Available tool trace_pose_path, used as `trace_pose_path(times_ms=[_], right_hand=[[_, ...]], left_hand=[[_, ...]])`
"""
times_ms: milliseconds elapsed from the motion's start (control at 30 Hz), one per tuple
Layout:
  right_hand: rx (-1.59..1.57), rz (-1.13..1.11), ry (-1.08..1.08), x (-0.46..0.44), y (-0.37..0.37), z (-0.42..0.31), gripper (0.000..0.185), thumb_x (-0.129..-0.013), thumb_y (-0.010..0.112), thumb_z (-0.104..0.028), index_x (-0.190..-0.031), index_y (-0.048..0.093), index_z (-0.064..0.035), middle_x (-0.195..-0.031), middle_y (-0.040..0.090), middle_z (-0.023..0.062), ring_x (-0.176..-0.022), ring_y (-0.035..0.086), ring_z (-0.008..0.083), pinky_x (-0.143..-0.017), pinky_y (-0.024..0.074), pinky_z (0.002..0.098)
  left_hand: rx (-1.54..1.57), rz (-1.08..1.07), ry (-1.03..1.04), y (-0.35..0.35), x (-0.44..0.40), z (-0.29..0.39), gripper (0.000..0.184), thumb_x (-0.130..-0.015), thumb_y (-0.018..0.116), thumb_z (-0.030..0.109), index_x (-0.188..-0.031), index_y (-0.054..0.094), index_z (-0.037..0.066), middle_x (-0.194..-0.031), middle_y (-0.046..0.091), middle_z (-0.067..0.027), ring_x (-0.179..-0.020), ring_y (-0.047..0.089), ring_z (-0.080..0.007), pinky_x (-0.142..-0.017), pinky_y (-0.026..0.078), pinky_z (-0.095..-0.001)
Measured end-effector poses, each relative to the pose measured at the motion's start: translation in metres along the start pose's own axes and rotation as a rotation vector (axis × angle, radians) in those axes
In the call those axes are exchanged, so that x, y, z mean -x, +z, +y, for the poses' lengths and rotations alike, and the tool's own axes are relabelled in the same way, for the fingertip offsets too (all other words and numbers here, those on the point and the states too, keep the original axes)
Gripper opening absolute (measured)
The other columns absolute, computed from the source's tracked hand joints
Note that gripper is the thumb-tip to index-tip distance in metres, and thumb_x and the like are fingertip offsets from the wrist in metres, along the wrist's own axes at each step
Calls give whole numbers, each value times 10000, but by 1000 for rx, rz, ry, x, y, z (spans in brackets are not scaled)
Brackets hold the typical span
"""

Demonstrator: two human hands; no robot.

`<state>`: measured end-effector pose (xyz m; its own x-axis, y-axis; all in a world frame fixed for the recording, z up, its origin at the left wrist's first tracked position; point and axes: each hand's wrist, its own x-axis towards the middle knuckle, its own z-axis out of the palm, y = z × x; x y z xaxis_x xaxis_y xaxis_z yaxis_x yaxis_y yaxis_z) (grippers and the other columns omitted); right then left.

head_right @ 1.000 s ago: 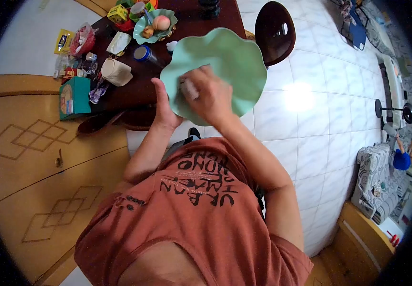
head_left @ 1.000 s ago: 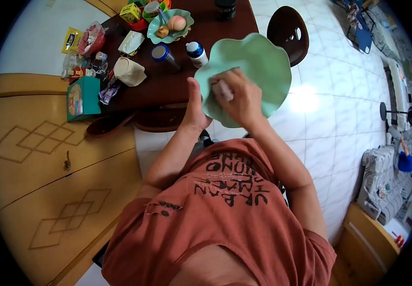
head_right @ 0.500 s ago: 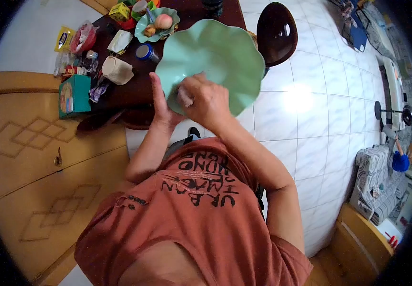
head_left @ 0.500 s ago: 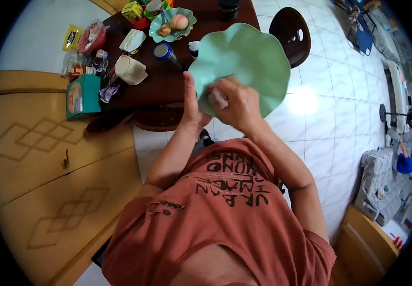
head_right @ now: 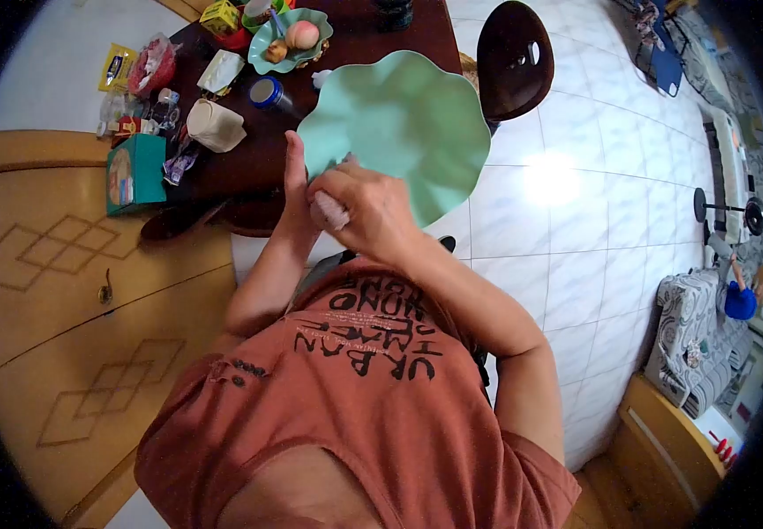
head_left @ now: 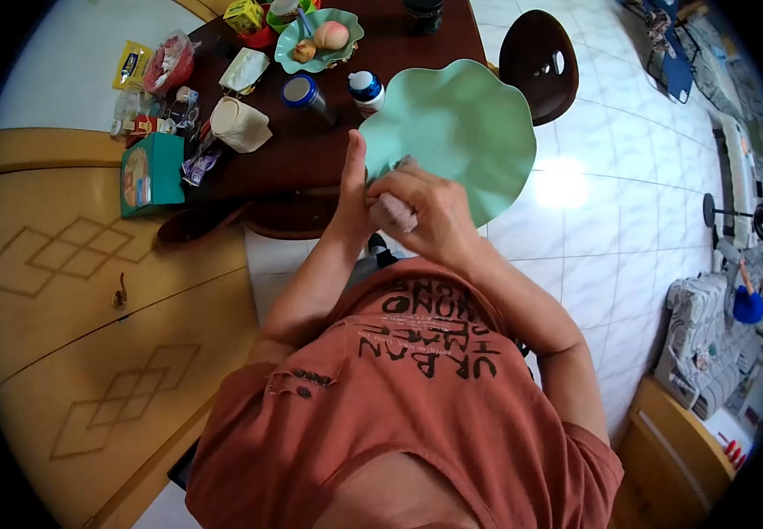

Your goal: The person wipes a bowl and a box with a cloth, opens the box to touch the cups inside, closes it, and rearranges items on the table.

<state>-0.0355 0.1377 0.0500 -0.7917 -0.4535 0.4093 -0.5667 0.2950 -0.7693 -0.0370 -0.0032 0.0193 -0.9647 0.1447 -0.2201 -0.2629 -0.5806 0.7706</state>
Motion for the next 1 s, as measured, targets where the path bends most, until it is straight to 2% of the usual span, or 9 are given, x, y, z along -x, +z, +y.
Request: trace_pose_path(times_ms=[133,333,400,467,567,633,733,867,1000], right_hand=[[238,45,93,-5,-7,25,177,-747,720,-148,-921,695,-124,-862,678,114,-746,668,348,-634,535,397],[-14,-34,31,3,0,7,171,-760,715,-158,-927,688,-129,-870,673,116,-758,667,326,-672,533,400],[200,9,123,-3,-6,29,203,-747,722,-158,-947,696,-130,-879,675,123,-781,667,339,-679,533,410],[240,5,199,-9,-16,47,225,-724,746,-172,-942,706,-131,-882,681,100,-786,663,337,-692,530,410],[207,119,139,-12,-17,53,136,-749,700,-178,-871,679,-122,-837,670,89,-757,657,336,-652,521,418],[214,127,161,-18,-19,47,135,-740,701,-178,-859,666,-124,-828,662,88,-749,651,334,-637,512,432],[302,119,217,-21,-13,48,144,-731,705,-186,-853,654,-130,-824,656,90,-743,651,334,-631,506,444],[318,119,245,-20,-3,46,155,-723,712,-199,-855,661,-137,-837,658,100,-751,654,341,-646,509,449],[70,-91,344,-17,-11,29,158,-729,706,-203,-870,681,-139,-863,669,109,-766,655,350,-677,520,441]], left_hand=[[161,37,-10,20,-4,-1,740,-957,372,685,-1318,521,57,-1190,615,-71,-1096,592,-214,-973,462,-357],[71,21,-80,0,-5,-4,833,-907,428,730,-1380,471,46,-1306,582,-122,-1200,563,-256,-1053,429,-408],[225,-4,-81,6,-10,-4,776,-926,466,681,-1385,463,55,-1280,588,-123,-1164,580,-223,-1016,461,-377],[178,-76,-75,8,-13,-5,780,-902,560,635,-1417,422,65,-1362,524,-114,-1263,501,-239,-1058,415,-400],[242,-234,-154,-3,-11,-6,822,-855,650,607,-1443,394,93,-1403,488,-98,-1309,453,-230,-1066,398,-393],[45,-72,-80,-3,-7,-17,944,-778,693,664,-1455,376,89,-1437,457,-95,-1347,414,-266,-1127,328,-449],[226,71,-44,-2,4,-40,1025,-738,719,678,-1493,319,110,-1489,399,-63,-1388,358,-262,-1149,291,-448],[241,100,-8,6,1,-42,1092,-721,581,821,-1517,273,140,-1530,339,-42,-1411,319,-251,-1162,266,-450],[282,163,8,7,-1,-16,802,-900,463,715,-1393,461,83,-1335,548,-73,-1222,528,-234,-1050,409,-390]])
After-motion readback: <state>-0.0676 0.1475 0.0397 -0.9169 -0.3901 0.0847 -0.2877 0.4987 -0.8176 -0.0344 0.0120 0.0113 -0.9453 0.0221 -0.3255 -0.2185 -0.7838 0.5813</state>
